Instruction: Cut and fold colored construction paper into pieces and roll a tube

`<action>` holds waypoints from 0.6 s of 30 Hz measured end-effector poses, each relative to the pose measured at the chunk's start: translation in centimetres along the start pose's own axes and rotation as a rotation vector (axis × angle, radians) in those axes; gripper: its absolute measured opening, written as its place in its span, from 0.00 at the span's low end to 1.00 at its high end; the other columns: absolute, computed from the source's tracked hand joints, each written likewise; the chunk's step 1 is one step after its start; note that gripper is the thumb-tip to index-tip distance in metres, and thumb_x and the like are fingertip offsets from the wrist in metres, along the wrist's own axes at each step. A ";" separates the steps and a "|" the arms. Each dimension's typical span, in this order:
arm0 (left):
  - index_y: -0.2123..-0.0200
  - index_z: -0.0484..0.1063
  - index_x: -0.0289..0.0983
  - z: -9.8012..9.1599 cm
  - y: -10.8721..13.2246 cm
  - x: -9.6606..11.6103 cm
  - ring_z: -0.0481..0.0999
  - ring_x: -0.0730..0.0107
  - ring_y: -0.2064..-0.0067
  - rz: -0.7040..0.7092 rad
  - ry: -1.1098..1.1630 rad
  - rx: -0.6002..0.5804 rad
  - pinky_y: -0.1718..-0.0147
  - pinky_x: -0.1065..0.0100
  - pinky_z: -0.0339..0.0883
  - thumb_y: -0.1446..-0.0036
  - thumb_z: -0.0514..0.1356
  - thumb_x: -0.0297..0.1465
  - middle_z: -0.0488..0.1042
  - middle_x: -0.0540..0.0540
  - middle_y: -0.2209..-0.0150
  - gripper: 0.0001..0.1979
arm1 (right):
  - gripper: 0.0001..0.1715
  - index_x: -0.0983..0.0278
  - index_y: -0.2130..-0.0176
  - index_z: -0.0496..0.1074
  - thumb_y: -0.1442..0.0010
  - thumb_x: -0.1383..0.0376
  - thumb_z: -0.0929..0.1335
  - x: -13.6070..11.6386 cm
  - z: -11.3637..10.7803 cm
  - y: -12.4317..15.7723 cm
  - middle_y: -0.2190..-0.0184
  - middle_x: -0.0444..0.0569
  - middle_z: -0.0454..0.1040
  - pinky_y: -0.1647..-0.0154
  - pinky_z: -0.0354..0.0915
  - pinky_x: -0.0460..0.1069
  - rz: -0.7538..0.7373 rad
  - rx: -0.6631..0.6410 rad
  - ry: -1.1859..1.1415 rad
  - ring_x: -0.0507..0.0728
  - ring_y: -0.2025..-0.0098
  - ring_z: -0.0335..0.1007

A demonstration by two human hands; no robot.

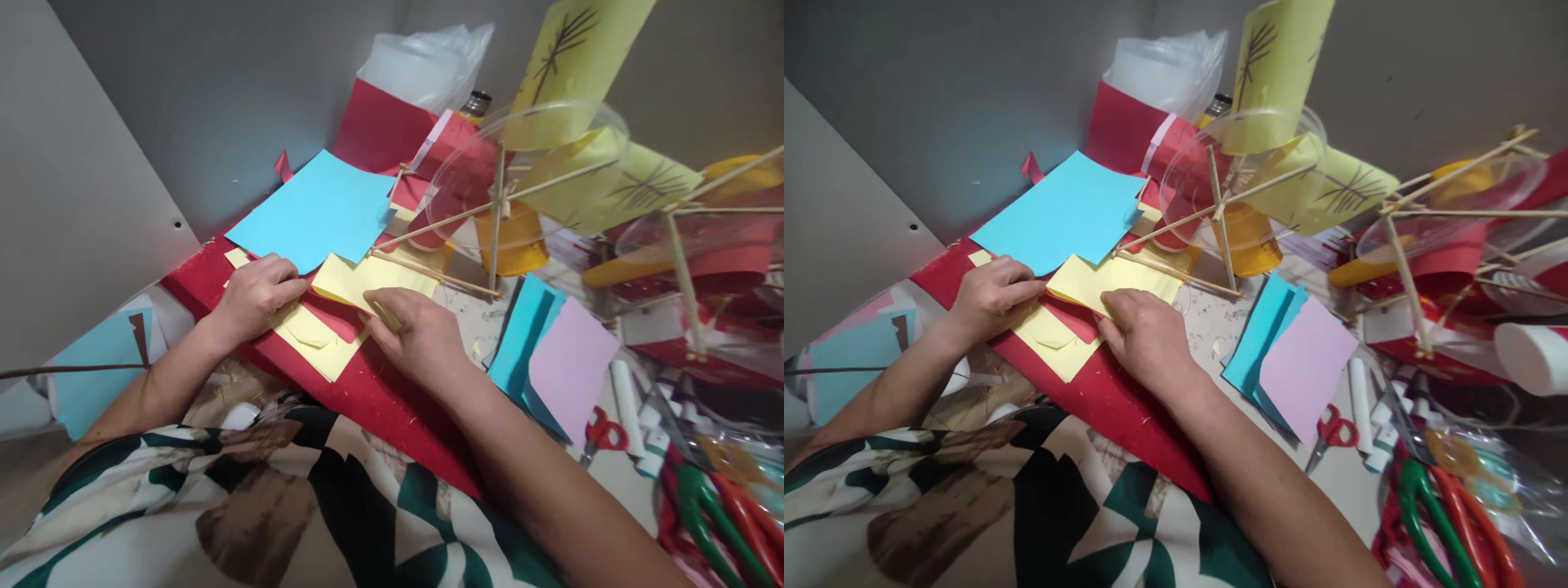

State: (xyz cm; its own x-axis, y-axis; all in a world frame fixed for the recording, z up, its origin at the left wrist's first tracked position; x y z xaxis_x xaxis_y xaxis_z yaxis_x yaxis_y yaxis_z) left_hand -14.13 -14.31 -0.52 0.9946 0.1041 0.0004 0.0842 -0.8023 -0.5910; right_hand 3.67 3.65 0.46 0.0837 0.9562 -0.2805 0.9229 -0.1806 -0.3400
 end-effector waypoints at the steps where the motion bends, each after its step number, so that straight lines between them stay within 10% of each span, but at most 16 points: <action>1: 0.68 0.77 0.40 0.0 0.0 0.0 0.71 0.65 0.69 0.006 0.003 0.004 0.74 0.64 0.59 0.36 0.56 0.28 0.76 0.44 0.69 0.11 | 0.14 0.64 0.54 0.77 0.37 0.64 0.65 0.0 0.0 0.0 0.57 0.55 0.81 0.59 0.69 0.55 0.007 -0.016 -0.001 0.63 0.58 0.76; 18: 0.61 0.76 0.38 -2.3 -1.8 0.0 0.79 0.65 0.67 -0.153 0.288 0.006 0.67 0.64 0.72 0.37 0.57 0.30 0.81 0.46 0.67 0.08 | 0.15 0.63 0.58 0.73 0.35 0.53 0.69 -1.7 -2.5 -0.9 0.59 0.53 0.76 0.57 0.60 0.52 -0.042 -0.300 -0.011 0.60 0.56 0.70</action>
State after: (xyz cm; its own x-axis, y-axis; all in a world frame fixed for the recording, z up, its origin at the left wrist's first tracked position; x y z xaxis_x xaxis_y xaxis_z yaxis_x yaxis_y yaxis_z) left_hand -14.12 -14.25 2.37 0.9468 0.0520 0.3177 0.2349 -0.7863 -0.5714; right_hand 3.65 2.79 3.51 0.0410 0.9585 -0.2822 0.9954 -0.0637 -0.0716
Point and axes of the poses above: each hand's wrist, its own y-axis away from the middle knuckle, its own z-axis out of the palm, x = y × z, the point moved 1 cm from there along -y, towards the middle knuckle
